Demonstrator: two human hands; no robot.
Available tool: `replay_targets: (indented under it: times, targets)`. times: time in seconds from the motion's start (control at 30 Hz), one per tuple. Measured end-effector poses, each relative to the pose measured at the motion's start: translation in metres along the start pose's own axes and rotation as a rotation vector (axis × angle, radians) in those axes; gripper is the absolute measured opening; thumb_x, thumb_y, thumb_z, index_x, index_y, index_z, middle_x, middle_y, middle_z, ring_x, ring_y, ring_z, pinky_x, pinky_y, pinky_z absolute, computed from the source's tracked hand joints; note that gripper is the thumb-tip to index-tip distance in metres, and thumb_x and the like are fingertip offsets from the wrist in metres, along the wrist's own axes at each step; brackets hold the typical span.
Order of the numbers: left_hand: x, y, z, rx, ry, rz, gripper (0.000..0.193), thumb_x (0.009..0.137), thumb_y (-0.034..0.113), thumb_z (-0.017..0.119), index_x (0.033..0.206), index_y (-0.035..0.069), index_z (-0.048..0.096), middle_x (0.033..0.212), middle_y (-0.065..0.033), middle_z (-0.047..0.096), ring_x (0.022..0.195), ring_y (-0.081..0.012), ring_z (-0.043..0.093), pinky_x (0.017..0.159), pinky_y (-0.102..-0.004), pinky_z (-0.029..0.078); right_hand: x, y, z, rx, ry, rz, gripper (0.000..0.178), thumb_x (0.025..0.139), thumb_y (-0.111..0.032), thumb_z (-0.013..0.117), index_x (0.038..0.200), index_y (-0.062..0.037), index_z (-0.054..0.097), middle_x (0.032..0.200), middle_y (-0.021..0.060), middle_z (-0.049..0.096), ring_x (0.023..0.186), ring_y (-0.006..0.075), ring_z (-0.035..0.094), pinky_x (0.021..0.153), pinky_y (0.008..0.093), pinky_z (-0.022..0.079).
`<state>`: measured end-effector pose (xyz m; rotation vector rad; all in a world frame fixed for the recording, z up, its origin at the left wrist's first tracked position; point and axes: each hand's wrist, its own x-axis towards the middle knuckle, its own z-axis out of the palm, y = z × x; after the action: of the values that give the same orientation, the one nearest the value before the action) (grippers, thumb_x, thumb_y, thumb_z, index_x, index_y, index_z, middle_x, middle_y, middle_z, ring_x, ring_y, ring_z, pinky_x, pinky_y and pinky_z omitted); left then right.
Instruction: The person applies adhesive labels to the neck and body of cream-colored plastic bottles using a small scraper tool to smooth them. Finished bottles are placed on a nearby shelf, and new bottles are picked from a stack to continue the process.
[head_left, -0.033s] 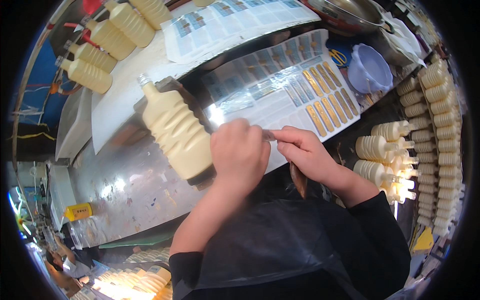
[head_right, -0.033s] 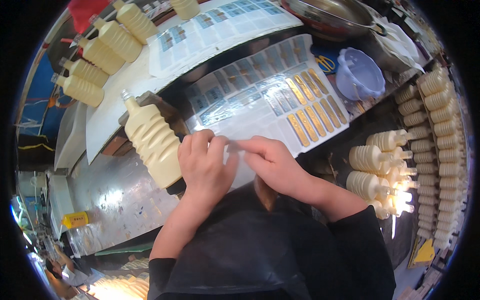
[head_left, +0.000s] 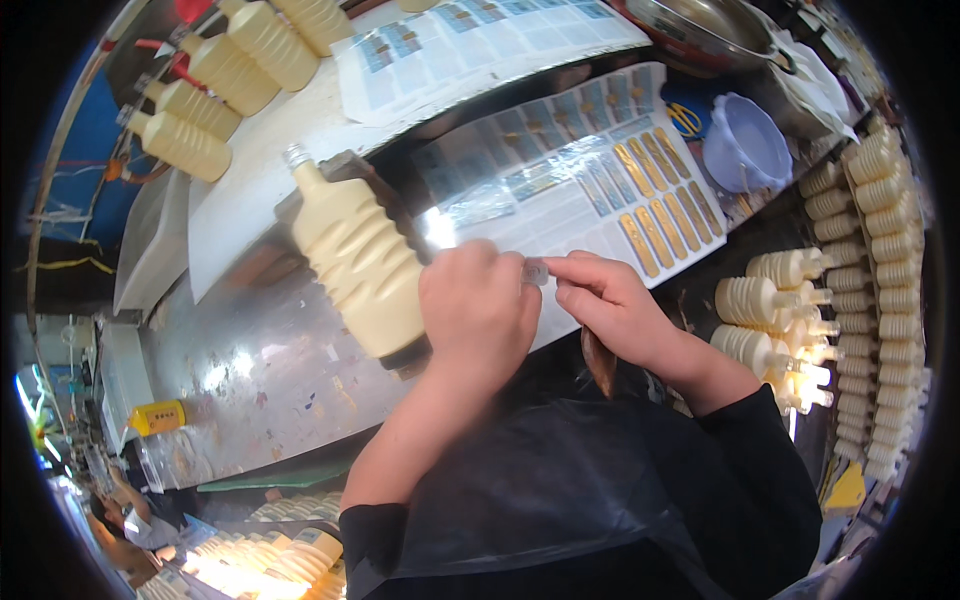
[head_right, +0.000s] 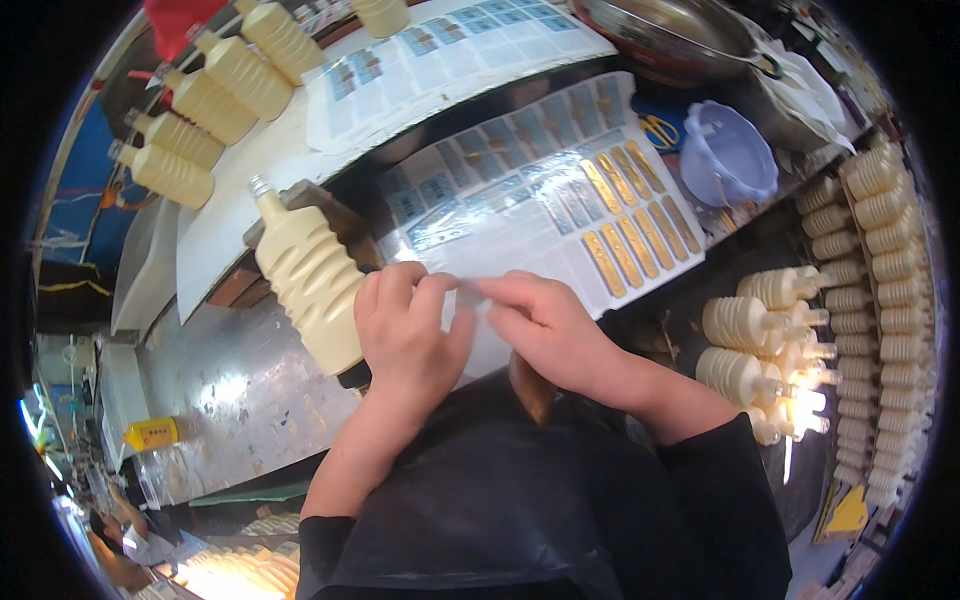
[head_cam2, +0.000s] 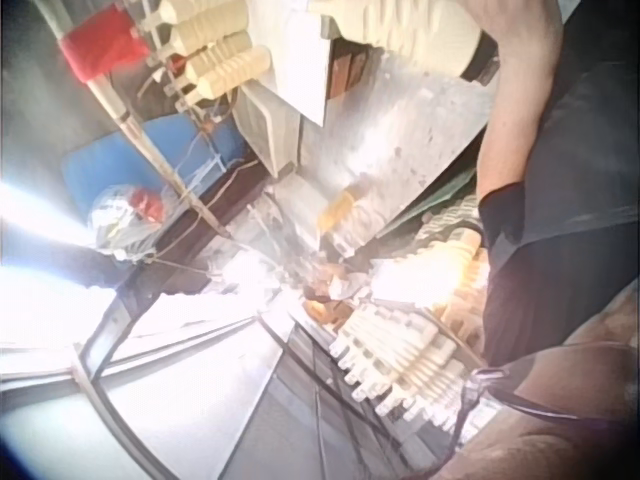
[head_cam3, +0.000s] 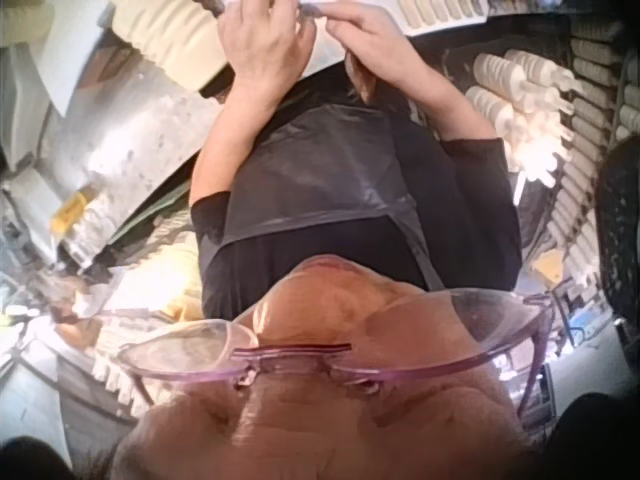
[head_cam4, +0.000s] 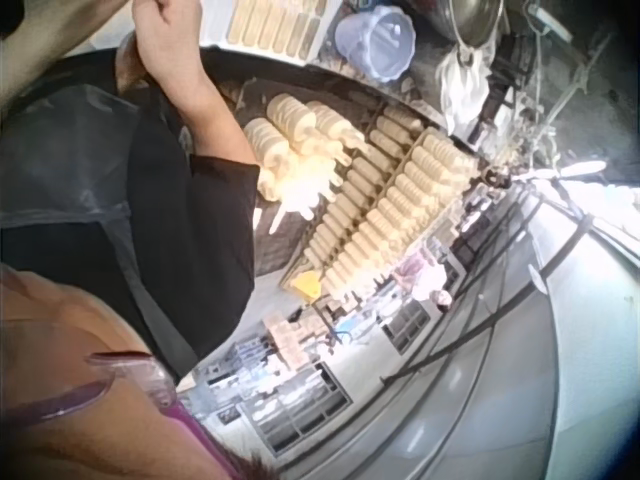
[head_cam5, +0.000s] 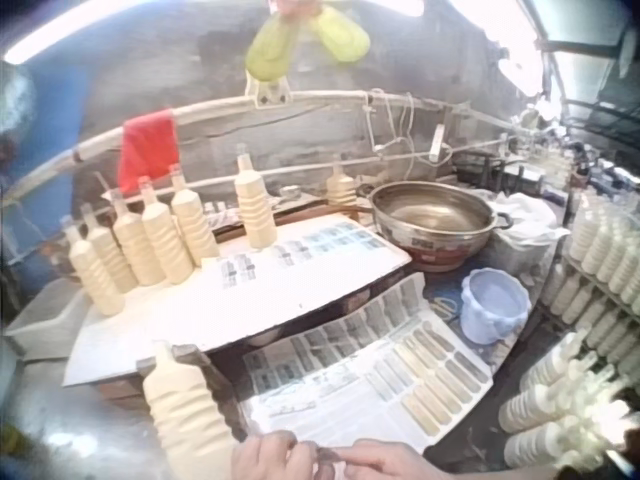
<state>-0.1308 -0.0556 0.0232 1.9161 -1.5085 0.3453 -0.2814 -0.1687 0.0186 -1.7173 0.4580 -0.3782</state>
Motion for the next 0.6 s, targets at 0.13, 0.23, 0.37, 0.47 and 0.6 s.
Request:
replay_targets:
  times: [0.13,0.23,0.37,0.47,0.6]
  targets:
    - [-0.001,-0.015,-0.027,-0.286,0.093,-0.247,0.013,0.075,0.004,0.079,0.085,0.008,0.070,0.086,-0.0073,0.061,0.080,-0.0232,0.058,0.070,-0.0346,0.045,0.033,-0.019,0.014,0.114,-0.019,0.008,0.048,0.093,-0.003,0.064,0.141,-0.0050,0.062,0.105,0.0016,0.060,0.071,0.0033,0.051,0.066,0.0198,0.044]
    - [-0.003,-0.030,-0.044,-0.537,0.220,-0.512,0.007,0.082,0.004,0.078,0.086,0.006,0.072,0.088,-0.0048,0.064,0.081,-0.0163,0.058,0.074,-0.0294,0.046,0.063,-0.015,0.030,0.332,-0.215,0.203,0.027,0.095,-0.006,0.067,0.122,-0.0026,0.069,0.107,0.0005,0.062,0.072,0.0016,0.051,0.064,0.0180,0.043]
    - [-0.008,-0.064,-0.058,-0.574,0.364,-0.659,0.008,0.086,0.006,0.077,0.089,0.003,0.070,0.086,-0.0005,0.059,0.078,-0.0121,0.049,0.075,-0.0271,0.044,0.101,-0.022,0.051,0.354,-0.206,0.182,0.011,0.099,-0.012,0.067,0.104,-0.0026,0.071,0.086,-0.0043,0.061,0.068,0.0001,0.050,0.060,0.0177,0.041]
    - [-0.004,-0.085,-0.063,-0.557,0.459,-0.740,0.011,0.088,0.008,0.076,0.091,0.002,0.069,0.087,-0.0005,0.058,0.079,-0.0115,0.049,0.076,-0.0265,0.044,0.131,-0.043,0.062,0.259,-0.157,0.133,0.014,0.099,-0.018,0.068,0.099,-0.0037,0.071,0.073,-0.0066,0.060,0.065,-0.0002,0.050,0.058,0.0176,0.040]
    - [-0.007,-0.120,-0.056,-0.584,0.557,-0.818,0.018,0.090,0.014,0.078,0.093,0.000,0.066,0.096,-0.0012,0.056,0.082,-0.0110,0.047,0.078,-0.0253,0.043,0.166,-0.046,0.079,0.119,-0.135,0.035,0.019,0.098,-0.021,0.070,0.095,-0.0029,0.069,0.079,-0.0043,0.064,0.072,0.0008,0.055,0.062,0.0194,0.044]
